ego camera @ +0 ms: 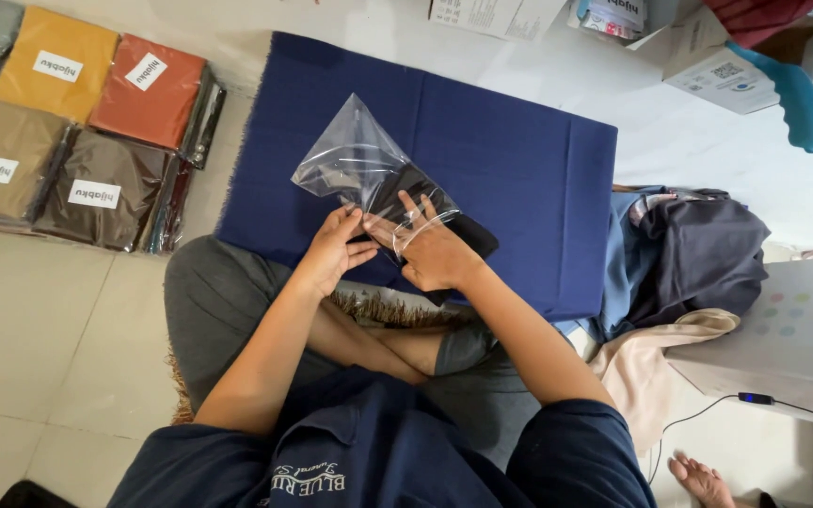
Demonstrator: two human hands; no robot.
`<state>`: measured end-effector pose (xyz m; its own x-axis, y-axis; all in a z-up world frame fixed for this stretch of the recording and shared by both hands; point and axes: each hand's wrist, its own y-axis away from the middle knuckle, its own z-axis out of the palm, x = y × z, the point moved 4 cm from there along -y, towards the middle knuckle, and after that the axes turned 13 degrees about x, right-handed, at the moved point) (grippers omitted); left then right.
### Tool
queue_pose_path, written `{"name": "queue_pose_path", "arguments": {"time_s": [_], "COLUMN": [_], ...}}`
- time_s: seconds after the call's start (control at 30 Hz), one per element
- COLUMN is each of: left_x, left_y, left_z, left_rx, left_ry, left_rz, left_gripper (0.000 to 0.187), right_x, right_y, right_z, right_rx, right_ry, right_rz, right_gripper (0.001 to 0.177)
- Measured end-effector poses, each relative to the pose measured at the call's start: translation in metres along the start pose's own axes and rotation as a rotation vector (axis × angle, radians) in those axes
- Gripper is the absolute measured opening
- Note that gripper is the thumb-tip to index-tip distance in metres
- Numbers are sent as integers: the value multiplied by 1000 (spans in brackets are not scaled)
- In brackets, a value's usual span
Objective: The person uses a lint roller to clean pieces of fabric on a blue mat, folds the fabric by hand into rectangular shapes, and places the folded items into plastic bags with labels.
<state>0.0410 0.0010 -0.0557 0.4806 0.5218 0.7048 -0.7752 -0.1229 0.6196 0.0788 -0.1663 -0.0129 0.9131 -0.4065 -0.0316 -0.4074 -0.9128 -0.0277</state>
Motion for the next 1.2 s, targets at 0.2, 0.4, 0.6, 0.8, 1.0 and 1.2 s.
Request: {"name": "queue_pose_path", "arguments": {"time_s": [0.2, 0.4, 0.6, 0.8, 1.0, 1.2], "left_x": [9, 49, 3, -3, 3, 13], "left_y": [31, 56, -22, -48, -46, -49], "left_z": [7, 48, 93, 95, 93, 91], "left_rx": [121, 241, -168, -276, -278, -310], "left_ry": [-56, -902, -1321, -1455, -1472, -1542], "left_rz": [162, 1619, 1763, 1674, 1608, 1481], "left_gripper": [93, 60, 64, 74, 75, 77], "right_x": [3, -9, -8, -1, 15, 18], "right_y": [38, 95, 99, 77, 45, 34], "right_z": [-3, -7, 23, 21, 36, 29], "right_rx": [161, 364, 365, 450, 490, 476], "right_ry": [-40, 128, 205, 207, 216, 100], "right_rz": [55, 176, 226, 239, 205, 190], "right_gripper": [69, 72, 68, 58, 57, 54]}}
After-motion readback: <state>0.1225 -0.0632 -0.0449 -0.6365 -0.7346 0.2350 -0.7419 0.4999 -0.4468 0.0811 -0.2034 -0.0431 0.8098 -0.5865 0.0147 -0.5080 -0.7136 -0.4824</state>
